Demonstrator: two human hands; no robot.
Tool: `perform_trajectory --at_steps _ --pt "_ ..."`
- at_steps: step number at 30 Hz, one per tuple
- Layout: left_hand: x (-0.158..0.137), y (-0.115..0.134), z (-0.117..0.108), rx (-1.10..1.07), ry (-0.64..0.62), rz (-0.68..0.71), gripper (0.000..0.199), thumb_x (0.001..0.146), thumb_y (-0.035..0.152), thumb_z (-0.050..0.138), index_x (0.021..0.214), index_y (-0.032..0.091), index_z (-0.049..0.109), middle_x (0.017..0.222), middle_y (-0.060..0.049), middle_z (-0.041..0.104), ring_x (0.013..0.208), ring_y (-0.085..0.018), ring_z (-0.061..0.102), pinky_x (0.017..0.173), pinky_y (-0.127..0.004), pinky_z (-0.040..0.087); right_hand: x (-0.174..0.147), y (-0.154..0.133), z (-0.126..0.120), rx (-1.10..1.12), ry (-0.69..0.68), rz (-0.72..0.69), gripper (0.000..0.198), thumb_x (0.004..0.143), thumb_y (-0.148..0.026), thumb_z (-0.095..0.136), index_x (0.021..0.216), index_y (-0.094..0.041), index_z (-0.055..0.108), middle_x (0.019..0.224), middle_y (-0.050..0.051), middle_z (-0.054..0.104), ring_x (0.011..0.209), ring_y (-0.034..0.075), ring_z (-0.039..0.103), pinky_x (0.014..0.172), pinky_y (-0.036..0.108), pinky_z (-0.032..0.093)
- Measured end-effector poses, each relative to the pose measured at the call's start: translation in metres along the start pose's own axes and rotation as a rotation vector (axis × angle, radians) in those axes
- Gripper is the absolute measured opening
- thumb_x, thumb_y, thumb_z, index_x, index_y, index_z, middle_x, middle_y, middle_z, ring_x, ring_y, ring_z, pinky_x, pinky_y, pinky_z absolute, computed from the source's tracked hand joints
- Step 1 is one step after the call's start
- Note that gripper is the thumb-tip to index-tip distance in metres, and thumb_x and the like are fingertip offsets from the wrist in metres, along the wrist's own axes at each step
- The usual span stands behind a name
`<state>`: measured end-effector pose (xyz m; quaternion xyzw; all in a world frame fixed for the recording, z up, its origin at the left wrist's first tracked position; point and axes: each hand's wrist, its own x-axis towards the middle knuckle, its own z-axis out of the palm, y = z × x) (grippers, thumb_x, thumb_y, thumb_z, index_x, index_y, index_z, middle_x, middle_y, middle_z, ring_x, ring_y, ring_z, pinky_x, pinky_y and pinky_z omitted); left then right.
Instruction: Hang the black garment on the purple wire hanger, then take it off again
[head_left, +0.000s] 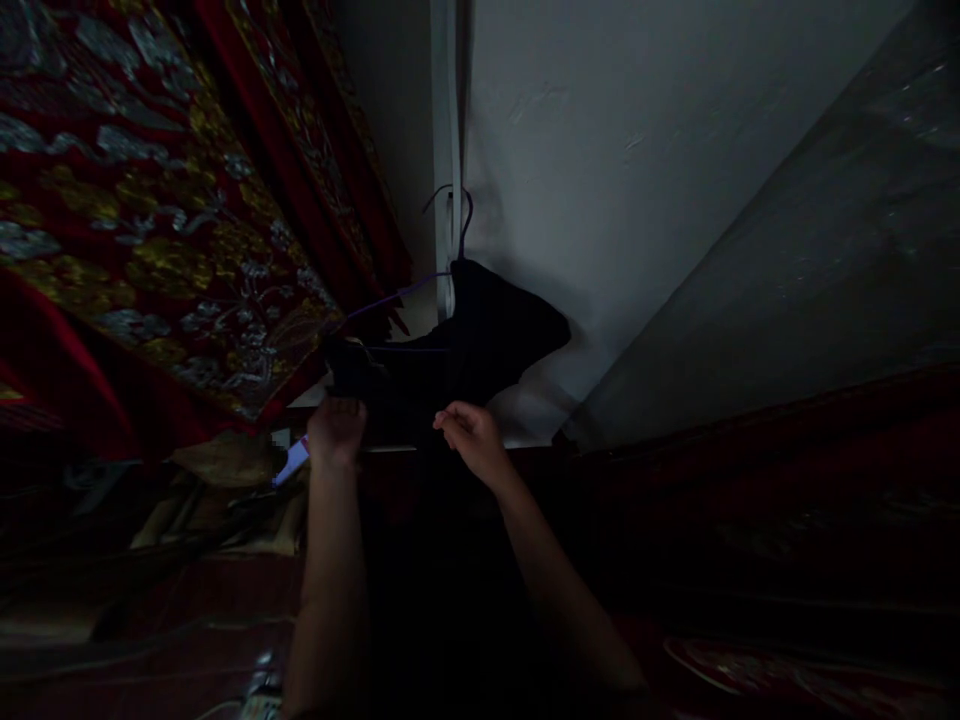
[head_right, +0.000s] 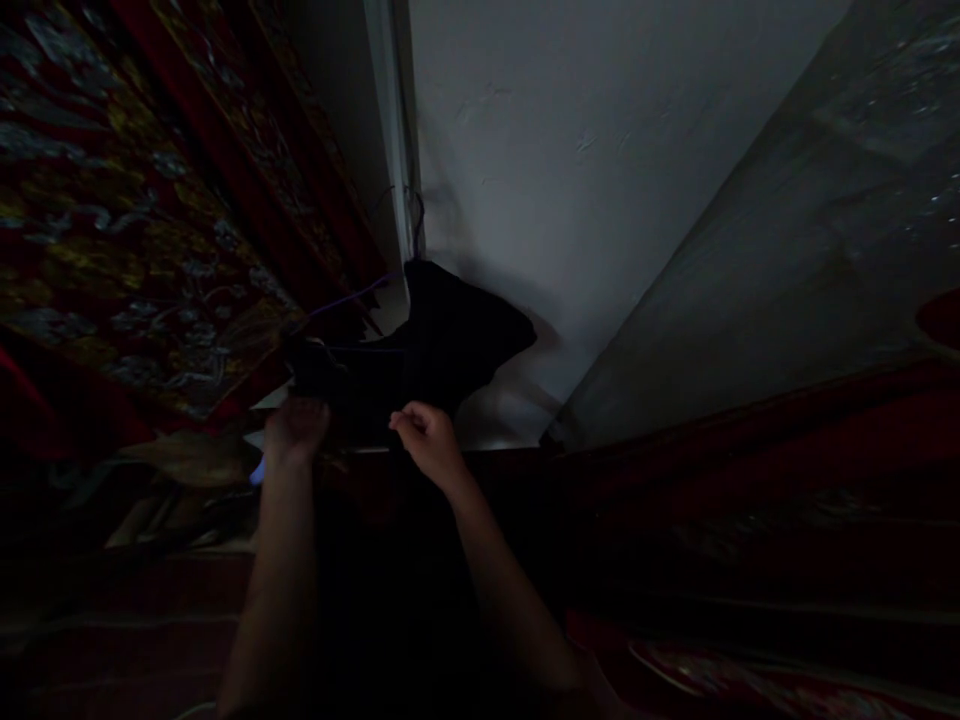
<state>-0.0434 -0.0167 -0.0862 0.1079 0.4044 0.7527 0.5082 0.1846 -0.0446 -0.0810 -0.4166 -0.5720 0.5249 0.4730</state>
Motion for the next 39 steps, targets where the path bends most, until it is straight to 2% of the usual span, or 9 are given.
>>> perform_trajectory --at_steps 4,9,12,15,19,24,29,35,39 --pt "-0.023 -0.048 -0.007 0.113 -0.024 -0.063 0.017 0.079 0.024 0.072 0.070 0.017 0.060 0.066 0.002 0.062 0.059 -0.011 0.060 0.061 -0.022 0.046 -0.013 0.016 -0.013 0.073 0.088 0.066 0.032 0.082 -0.049 0.061 0.069 -0.019 0.062 0.049 -0.006 0.044 0.047 0.010 0.040 0.050 0.025 0.031" --pt "-0.051 -0.062 0.022 0.176 -0.186 -0.024 0.024 0.073 0.036 0.079 0.080 0.018 0.065 0.079 -0.001 0.068 0.074 -0.013 0.064 0.072 -0.024 0.049 -0.024 0.038 -0.041 -0.076 0.163 0.104 0.031 0.082 -0.047 0.062 0.067 -0.020 0.061 0.054 -0.003 0.051 0.054 0.014 0.049 0.055 0.027 0.039" --pt "-0.076 -0.064 0.044 0.291 -0.365 0.009 0.026 0.078 0.043 0.075 0.082 0.020 0.065 0.082 -0.002 0.068 0.080 -0.016 0.064 0.079 -0.028 0.050 -0.030 0.036 -0.046 -0.264 0.140 -0.055 0.034 0.074 -0.044 0.076 0.097 -0.021 0.067 0.097 0.006 0.070 0.093 0.023 0.065 0.083 0.035 0.051" --pt "-0.100 -0.070 0.061 0.544 -0.533 0.096 0.027 0.083 0.046 0.071 0.080 0.020 0.066 0.080 -0.001 0.068 0.081 -0.018 0.064 0.080 -0.031 0.050 -0.031 0.027 -0.039 -0.289 0.049 -0.162 0.063 0.072 -0.037 0.080 0.129 -0.024 0.057 0.131 0.010 0.064 0.121 0.027 0.059 0.104 0.042 0.046" --pt "-0.109 -0.071 0.070 0.712 -0.612 0.309 0.028 0.087 0.048 0.067 0.082 0.021 0.069 0.088 -0.004 0.068 0.090 -0.022 0.064 0.087 -0.034 0.050 -0.025 0.020 -0.036 -0.162 0.062 -0.096 0.027 0.087 -0.034 0.057 0.109 -0.023 0.068 0.106 0.006 0.073 0.105 0.026 0.066 0.097 0.041 0.051" --pt "-0.098 -0.062 0.043 0.868 -0.858 0.271 0.040 0.097 0.055 0.050 0.115 0.024 0.068 0.118 -0.009 0.068 0.114 -0.025 0.060 0.102 -0.038 0.046 -0.015 -0.006 -0.057 -0.212 -0.055 0.075 0.011 0.076 -0.027 0.060 0.072 -0.023 0.069 0.073 0.001 0.069 0.071 0.021 0.063 0.064 0.030 0.050" --pt "-0.080 -0.057 -0.004 1.227 -1.127 -0.029 0.047 0.096 0.060 0.048 0.100 0.022 0.075 0.097 -0.006 0.075 0.092 -0.026 0.067 0.085 -0.035 0.052 0.019 -0.051 -0.083 -0.451 -0.309 -0.194 0.014 0.073 -0.016 0.057 0.073 -0.020 0.071 0.073 0.000 0.070 0.074 0.020 0.064 0.072 0.030 0.049" --pt "-0.046 -0.004 -0.021 1.431 -0.988 0.174 0.033 0.088 0.050 0.066 0.091 0.020 0.078 0.094 -0.006 0.076 0.088 -0.026 0.068 0.084 -0.035 0.050 0.085 -0.045 -0.088 -0.454 0.084 -0.463 0.029 0.087 -0.030 0.060 0.111 -0.018 0.069 0.116 0.009 0.072 0.109 0.023 0.065 0.100 0.036 0.045" --pt "-0.055 0.028 -0.019 1.279 -1.104 -0.037 0.031 0.082 0.047 0.072 0.100 0.022 0.076 0.102 -0.005 0.077 0.093 -0.026 0.069 0.082 -0.033 0.052 0.102 -0.016 -0.088 -0.453 0.055 -0.328 0.033 0.089 -0.048 0.057 0.080 -0.018 0.066 0.080 0.005 0.070 0.076 0.020 0.062 0.075 0.031 0.048"
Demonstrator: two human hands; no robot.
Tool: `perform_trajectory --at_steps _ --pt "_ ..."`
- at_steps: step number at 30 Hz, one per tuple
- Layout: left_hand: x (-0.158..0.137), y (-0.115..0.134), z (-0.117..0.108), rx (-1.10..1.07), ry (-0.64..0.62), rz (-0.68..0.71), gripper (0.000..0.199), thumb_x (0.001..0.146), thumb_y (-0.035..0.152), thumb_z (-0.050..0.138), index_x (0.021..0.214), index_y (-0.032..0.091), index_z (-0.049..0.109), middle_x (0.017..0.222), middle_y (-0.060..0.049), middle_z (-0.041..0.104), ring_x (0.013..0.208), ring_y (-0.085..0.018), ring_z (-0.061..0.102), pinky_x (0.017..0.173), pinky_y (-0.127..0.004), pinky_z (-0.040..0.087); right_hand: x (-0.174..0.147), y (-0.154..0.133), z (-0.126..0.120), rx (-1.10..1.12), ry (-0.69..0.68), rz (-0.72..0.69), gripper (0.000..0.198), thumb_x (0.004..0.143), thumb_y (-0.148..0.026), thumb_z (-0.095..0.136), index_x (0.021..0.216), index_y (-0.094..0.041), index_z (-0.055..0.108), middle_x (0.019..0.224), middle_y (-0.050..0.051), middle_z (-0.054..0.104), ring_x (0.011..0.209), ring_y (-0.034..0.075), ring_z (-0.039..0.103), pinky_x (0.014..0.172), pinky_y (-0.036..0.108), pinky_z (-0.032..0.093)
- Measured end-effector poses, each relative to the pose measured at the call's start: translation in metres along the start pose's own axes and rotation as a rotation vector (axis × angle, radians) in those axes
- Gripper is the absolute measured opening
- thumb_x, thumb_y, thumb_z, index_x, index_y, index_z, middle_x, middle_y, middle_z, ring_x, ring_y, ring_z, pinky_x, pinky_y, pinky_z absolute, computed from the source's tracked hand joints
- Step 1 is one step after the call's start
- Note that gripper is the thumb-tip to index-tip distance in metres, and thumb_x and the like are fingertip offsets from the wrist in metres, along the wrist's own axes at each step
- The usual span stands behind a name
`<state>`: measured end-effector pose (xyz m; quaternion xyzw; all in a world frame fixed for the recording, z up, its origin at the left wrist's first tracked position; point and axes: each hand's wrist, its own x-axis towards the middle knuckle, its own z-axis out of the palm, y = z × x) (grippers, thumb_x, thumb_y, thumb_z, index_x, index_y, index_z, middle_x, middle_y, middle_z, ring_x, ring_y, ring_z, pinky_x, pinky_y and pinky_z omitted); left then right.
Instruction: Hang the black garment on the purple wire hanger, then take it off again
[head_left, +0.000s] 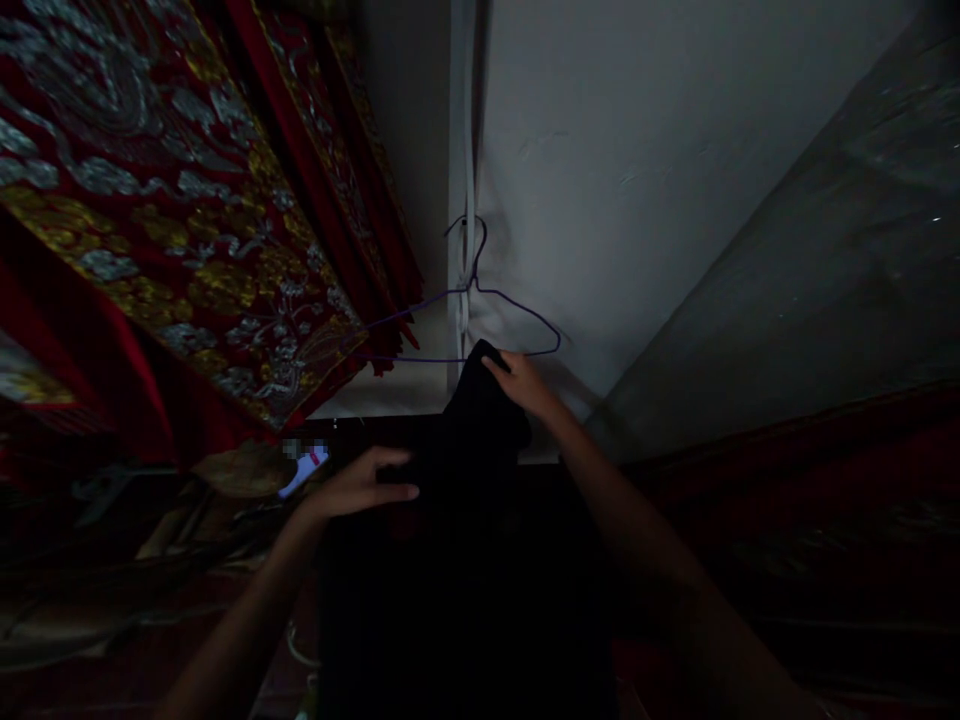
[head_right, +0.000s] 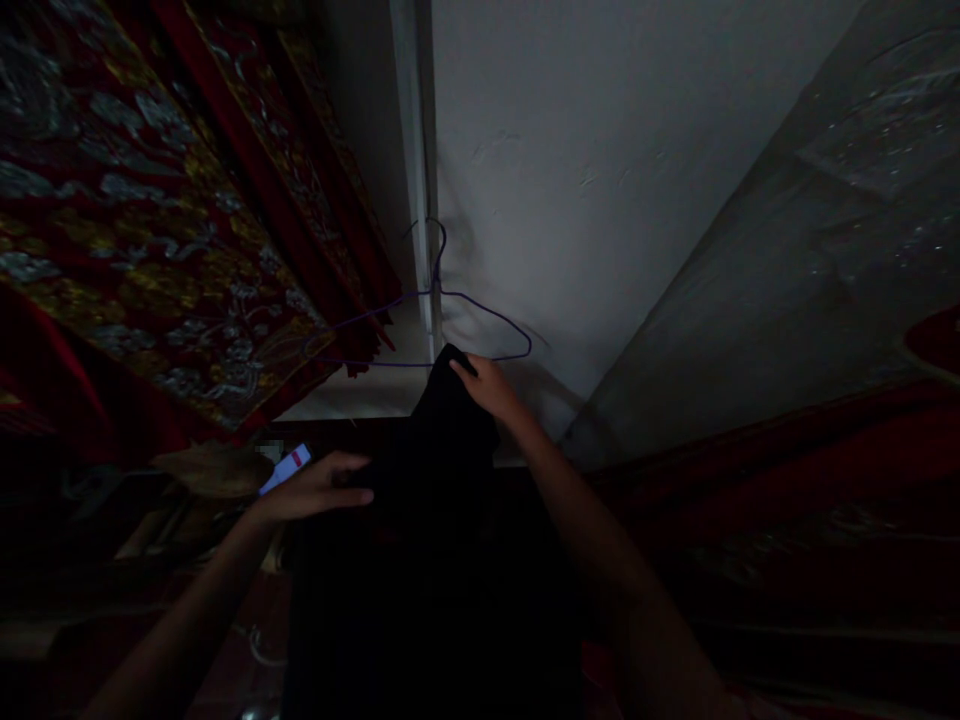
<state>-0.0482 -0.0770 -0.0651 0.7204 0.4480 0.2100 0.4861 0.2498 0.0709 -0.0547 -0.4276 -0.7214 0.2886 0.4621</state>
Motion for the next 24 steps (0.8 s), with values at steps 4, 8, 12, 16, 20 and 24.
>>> perform_trajectory --at_steps 4,8,12,16,20,24 --pt "-0.006 0.001 -0.006 0.110 0.017 -0.030 0.032 0.082 0.051 0.070 0.095 0.023 0.075 0.089 -0.005 0.077 0.084 -0.025 0.070 0.074 -0.030 0.052 -0.014 0.007 -0.020 -0.040 0.020 -0.005 0.037 0.085 -0.052 0.061 0.068 -0.020 0.057 0.064 -0.002 0.054 0.062 0.015 0.050 0.060 0.027 0.038" --pt "0.008 0.001 -0.029 0.382 0.185 -0.027 0.025 0.088 0.045 0.061 0.079 0.024 0.071 0.077 -0.004 0.073 0.077 -0.023 0.069 0.076 -0.030 0.051 -0.026 -0.008 -0.052 -0.077 -0.013 0.001 0.036 0.083 -0.052 0.062 0.068 -0.021 0.051 0.063 -0.003 0.048 0.060 0.014 0.046 0.057 0.027 0.035" --pt "0.022 0.030 -0.058 0.534 0.315 0.188 0.024 0.093 0.035 0.053 0.091 0.023 0.073 0.107 -0.009 0.075 0.100 -0.025 0.069 0.096 -0.037 0.051 -0.030 -0.021 -0.071 -0.164 -0.004 -0.003 0.034 0.084 -0.050 0.062 0.068 -0.022 0.049 0.062 -0.002 0.047 0.059 0.015 0.045 0.056 0.028 0.034" --pt "0.023 0.059 -0.074 0.623 0.368 0.351 0.023 0.090 0.036 0.056 0.089 0.022 0.074 0.150 -0.011 0.054 0.137 -0.031 0.051 0.115 -0.047 0.039 -0.030 -0.024 -0.080 -0.247 0.062 -0.028 0.034 0.083 -0.048 0.064 0.067 -0.023 0.048 0.061 -0.002 0.048 0.059 0.015 0.045 0.055 0.029 0.034" --pt "0.022 0.063 -0.082 0.761 0.416 0.304 0.028 0.092 0.039 0.055 0.094 0.023 0.077 0.141 -0.012 0.063 0.127 -0.031 0.060 0.108 -0.047 0.046 -0.034 -0.026 -0.079 -0.219 0.019 -0.036 0.033 0.084 -0.047 0.064 0.068 -0.023 0.049 0.061 -0.002 0.047 0.059 0.015 0.046 0.055 0.028 0.033" --pt "0.026 0.067 -0.082 0.795 0.627 0.220 0.028 0.094 0.039 0.054 0.099 0.024 0.077 0.098 -0.009 0.079 0.088 -0.026 0.072 0.086 -0.037 0.054 -0.040 -0.031 -0.064 -0.160 -0.037 -0.045 0.032 0.086 -0.046 0.063 0.069 -0.022 0.049 0.063 -0.003 0.047 0.061 0.015 0.046 0.056 0.028 0.034"
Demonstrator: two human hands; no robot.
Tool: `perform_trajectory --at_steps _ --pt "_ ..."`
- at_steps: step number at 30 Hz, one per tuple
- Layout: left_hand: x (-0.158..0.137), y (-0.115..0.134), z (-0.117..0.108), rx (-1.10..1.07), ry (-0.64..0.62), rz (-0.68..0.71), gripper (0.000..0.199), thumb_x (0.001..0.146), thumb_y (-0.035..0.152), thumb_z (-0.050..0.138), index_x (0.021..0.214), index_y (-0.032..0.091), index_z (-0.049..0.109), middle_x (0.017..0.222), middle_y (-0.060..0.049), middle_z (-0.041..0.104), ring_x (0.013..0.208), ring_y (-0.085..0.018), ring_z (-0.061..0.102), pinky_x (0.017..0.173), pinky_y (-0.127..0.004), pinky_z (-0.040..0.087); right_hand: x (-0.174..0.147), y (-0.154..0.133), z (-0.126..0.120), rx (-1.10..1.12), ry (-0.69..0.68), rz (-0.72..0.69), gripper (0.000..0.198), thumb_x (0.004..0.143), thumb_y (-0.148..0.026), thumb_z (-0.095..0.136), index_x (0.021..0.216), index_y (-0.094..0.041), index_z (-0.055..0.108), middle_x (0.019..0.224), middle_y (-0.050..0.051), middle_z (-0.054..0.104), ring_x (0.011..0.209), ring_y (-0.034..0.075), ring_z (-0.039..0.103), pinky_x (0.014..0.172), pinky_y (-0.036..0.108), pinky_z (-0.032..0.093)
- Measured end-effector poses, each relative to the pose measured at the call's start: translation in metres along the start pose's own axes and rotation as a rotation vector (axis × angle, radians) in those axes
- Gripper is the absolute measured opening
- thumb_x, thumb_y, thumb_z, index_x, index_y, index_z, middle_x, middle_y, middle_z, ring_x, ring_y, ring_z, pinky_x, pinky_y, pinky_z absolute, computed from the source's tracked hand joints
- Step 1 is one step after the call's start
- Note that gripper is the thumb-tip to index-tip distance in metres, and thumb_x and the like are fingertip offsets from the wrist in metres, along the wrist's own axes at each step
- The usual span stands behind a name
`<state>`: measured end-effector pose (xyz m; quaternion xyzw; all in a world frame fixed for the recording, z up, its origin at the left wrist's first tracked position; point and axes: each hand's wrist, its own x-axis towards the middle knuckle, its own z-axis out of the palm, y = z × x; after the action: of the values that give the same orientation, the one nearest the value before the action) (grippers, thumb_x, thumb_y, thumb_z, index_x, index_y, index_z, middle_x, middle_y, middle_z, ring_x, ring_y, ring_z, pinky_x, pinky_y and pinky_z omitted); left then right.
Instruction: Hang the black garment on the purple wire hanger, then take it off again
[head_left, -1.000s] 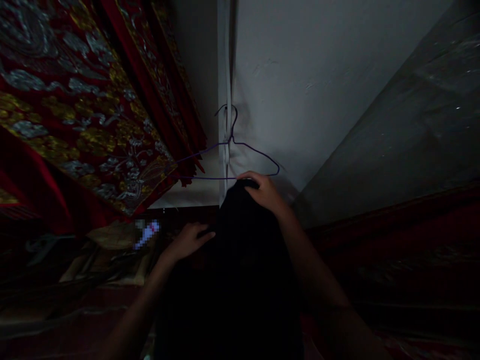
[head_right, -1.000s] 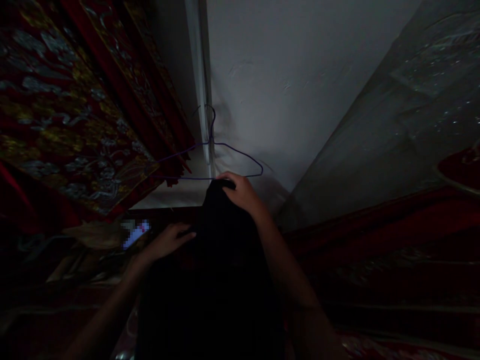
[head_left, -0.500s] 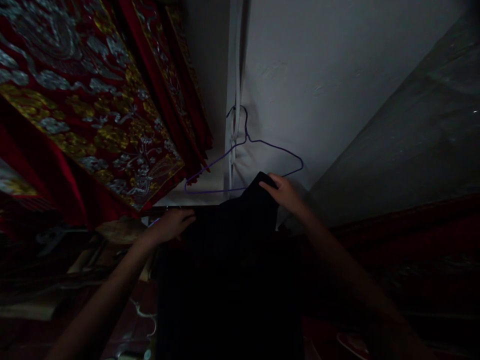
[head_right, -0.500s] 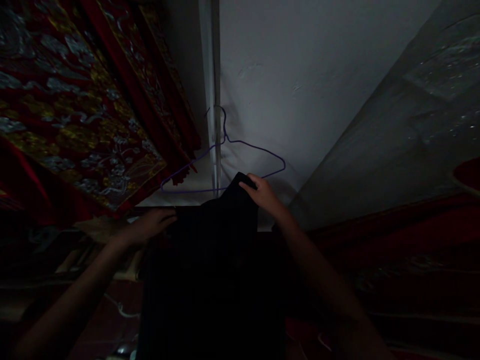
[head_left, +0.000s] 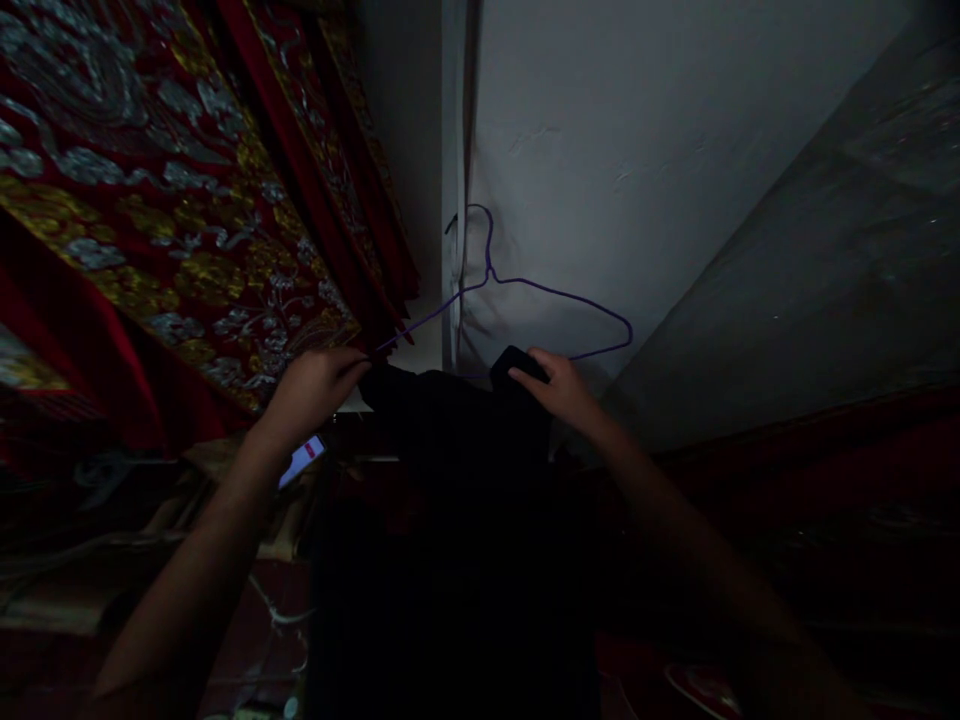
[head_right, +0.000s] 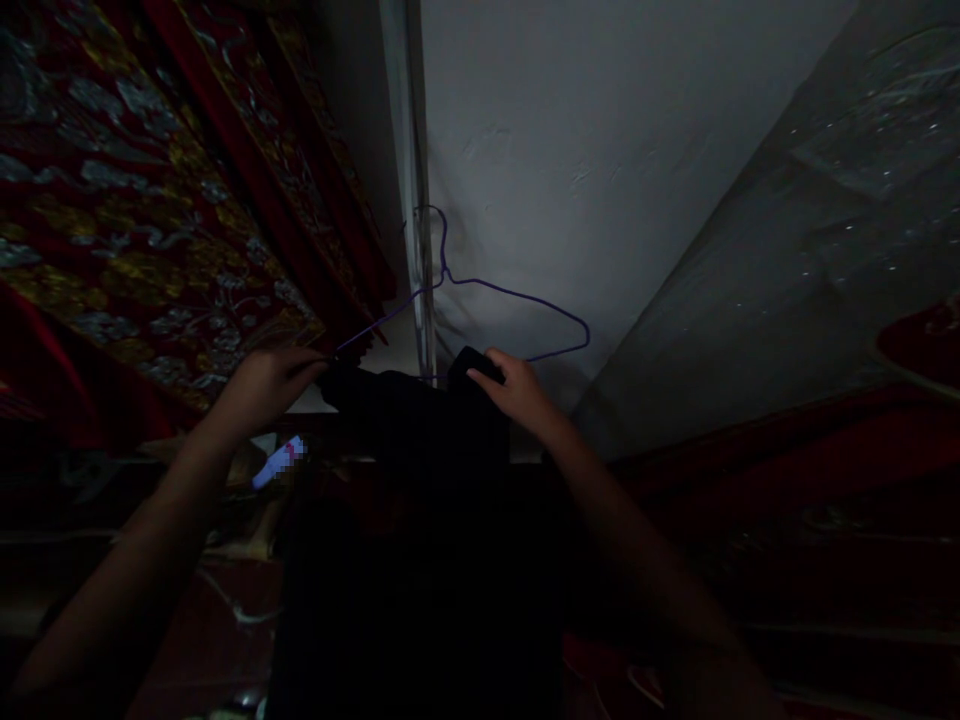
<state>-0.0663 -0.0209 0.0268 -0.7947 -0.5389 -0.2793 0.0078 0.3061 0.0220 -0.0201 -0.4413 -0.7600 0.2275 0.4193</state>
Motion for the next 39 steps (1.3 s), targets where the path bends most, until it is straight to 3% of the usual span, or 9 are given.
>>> perform_trajectory --at_steps 5,11,14,18,22,26,33,36,39 --pt "0.019 0.019 -0.005 -0.118 0.241 0.020 0.024 0.092 0.035 0.057 0.097 0.021 0.076 0.100 -0.008 0.078 0.093 -0.025 0.071 0.090 -0.035 0.051 -0.002 -0.007 0.015 0.045 -0.044 -0.022 0.031 0.088 -0.045 0.062 0.071 -0.022 0.051 0.065 -0.003 0.051 0.061 0.014 0.046 0.057 0.027 0.034" --pt "0.023 0.020 -0.009 -0.624 0.014 0.045 0.021 0.088 0.040 0.066 0.086 0.020 0.070 0.106 -0.012 0.075 0.098 -0.025 0.070 0.090 -0.037 0.054 -0.002 0.003 0.003 0.038 0.003 0.002 0.033 0.086 -0.046 0.064 0.069 -0.022 0.050 0.064 -0.003 0.048 0.061 0.014 0.045 0.057 0.027 0.033" --pt "0.010 0.008 -0.006 -0.545 -0.022 0.030 0.020 0.086 0.040 0.069 0.087 0.020 0.068 0.099 -0.011 0.075 0.091 -0.025 0.070 0.085 -0.036 0.055 -0.002 0.008 -0.005 0.062 0.031 0.021 0.032 0.086 -0.046 0.064 0.070 -0.022 0.051 0.065 -0.003 0.048 0.062 0.014 0.046 0.057 0.027 0.033" --pt "0.000 -0.010 0.006 -0.195 0.337 0.125 0.010 0.085 0.031 0.067 0.089 0.022 0.065 0.095 -0.007 0.073 0.092 -0.023 0.069 0.087 -0.036 0.054 -0.001 0.002 -0.002 0.106 -0.028 0.005 0.034 0.085 -0.046 0.066 0.068 -0.022 0.050 0.063 -0.003 0.047 0.059 0.013 0.044 0.056 0.027 0.033" --pt "0.015 -0.012 0.011 -0.045 0.645 0.008 0.011 0.088 0.024 0.059 0.099 0.021 0.058 0.096 -0.007 0.069 0.089 -0.022 0.068 0.081 -0.034 0.053 -0.002 -0.010 0.010 0.160 -0.108 -0.040 0.027 0.089 -0.045 0.062 0.077 -0.021 0.059 0.072 -0.001 0.058 0.066 0.016 0.052 0.061 0.028 0.040" --pt "0.043 0.018 0.009 -0.034 0.479 -0.097 0.018 0.093 0.029 0.054 0.108 0.020 0.057 0.092 -0.005 0.066 0.081 -0.022 0.067 0.079 -0.034 0.052 -0.005 -0.017 0.020 0.109 -0.100 -0.073 0.020 0.088 -0.038 0.062 0.078 -0.020 0.059 0.073 0.000 0.058 0.070 0.017 0.056 0.063 0.029 0.041" --pt "0.057 0.047 0.029 -0.247 0.183 0.135 0.045 0.085 0.015 0.049 0.130 0.016 0.052 0.124 -0.010 0.066 0.114 -0.023 0.064 0.099 -0.034 0.049 -0.020 -0.022 0.012 0.029 -0.074 -0.071 0.016 0.089 -0.033 0.060 0.094 -0.020 0.067 0.087 0.004 0.070 0.082 0.021 0.065 0.074 0.033 0.051" --pt "0.055 0.031 0.031 -0.237 0.113 0.094 0.042 0.083 0.016 0.048 0.123 0.014 0.061 0.116 -0.009 0.071 0.108 -0.025 0.067 0.099 -0.037 0.050 -0.027 -0.017 -0.015 -0.044 0.017 -0.090 0.042 0.087 -0.027 0.061 0.129 -0.023 0.063 0.109 0.007 0.073 0.097 0.024 0.069 0.087 0.039 0.054" --pt "0.053 0.020 0.028 -0.238 0.074 0.054 0.038 0.085 0.018 0.046 0.117 0.013 0.067 0.110 -0.008 0.074 0.102 -0.025 0.069 0.097 -0.037 0.051 -0.023 -0.002 -0.047 -0.120 0.201 -0.030 0.074 0.083 -0.026 0.067 0.152 -0.019 0.042 0.105 0.010 0.074 0.093 0.027 0.070 0.091 0.043 0.055"
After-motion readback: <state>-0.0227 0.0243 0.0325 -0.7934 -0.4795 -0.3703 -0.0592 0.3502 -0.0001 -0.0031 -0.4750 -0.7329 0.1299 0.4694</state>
